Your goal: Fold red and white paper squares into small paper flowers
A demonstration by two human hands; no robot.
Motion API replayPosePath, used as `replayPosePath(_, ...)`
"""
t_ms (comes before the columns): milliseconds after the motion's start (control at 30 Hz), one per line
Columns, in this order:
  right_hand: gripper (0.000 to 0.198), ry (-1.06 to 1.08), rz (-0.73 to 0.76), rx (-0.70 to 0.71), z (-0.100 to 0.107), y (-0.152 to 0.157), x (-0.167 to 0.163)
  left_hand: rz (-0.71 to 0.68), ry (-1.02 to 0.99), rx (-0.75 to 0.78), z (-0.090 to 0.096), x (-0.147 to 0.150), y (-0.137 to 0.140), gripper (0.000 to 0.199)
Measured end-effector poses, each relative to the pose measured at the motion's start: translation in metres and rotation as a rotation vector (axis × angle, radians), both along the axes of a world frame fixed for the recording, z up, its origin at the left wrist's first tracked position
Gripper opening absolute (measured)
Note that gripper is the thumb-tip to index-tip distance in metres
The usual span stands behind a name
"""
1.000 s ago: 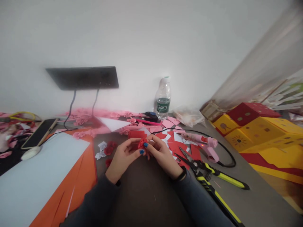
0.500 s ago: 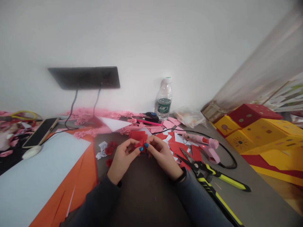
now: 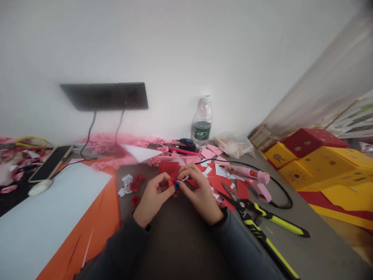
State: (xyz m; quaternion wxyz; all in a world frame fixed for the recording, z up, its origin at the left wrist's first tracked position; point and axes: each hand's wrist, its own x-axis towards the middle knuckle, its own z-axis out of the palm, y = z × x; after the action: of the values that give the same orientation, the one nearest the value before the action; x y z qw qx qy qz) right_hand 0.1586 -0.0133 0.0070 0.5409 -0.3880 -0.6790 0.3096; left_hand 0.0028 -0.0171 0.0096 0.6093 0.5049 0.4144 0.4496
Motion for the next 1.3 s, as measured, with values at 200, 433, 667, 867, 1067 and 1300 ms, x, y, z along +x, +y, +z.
replayPosePath(200,0.009,0.039,-0.006,-0.04,-0.0006,0.002,0.0018,-0.028,-0.049,-0.044,-0.0001,-0.0013,-0.0013,0.026)
replayPosePath(433,0.01,0.081,0.031,-0.071,-0.0003,0.0028,0.0026,0.01,0.026,0.012,-0.0001,-0.0024,-0.0001,0.024)
replayPosePath(667,0.014,0.028,0.037,-0.042,-0.0002,0.0019,0.0018,0.08,0.11,0.03,0.0017,-0.0026,0.0003,0.028)
replayPosePath(867,0.017,-0.008,0.08,-0.023,0.0024,0.0013,0.0031,0.112,0.145,0.021,-0.0009,-0.0045,0.0011,0.029)
replayPosePath(1067,0.014,-0.036,0.037,0.008,0.0014,0.0009,0.0033,0.111,0.146,0.012,0.0002,-0.004,-0.0004,0.029)
replayPosePath(1300,0.014,-0.206,0.034,0.175,-0.0029,0.002,0.0087,0.1,-0.007,-0.098,0.0002,-0.0042,0.0016,0.031)
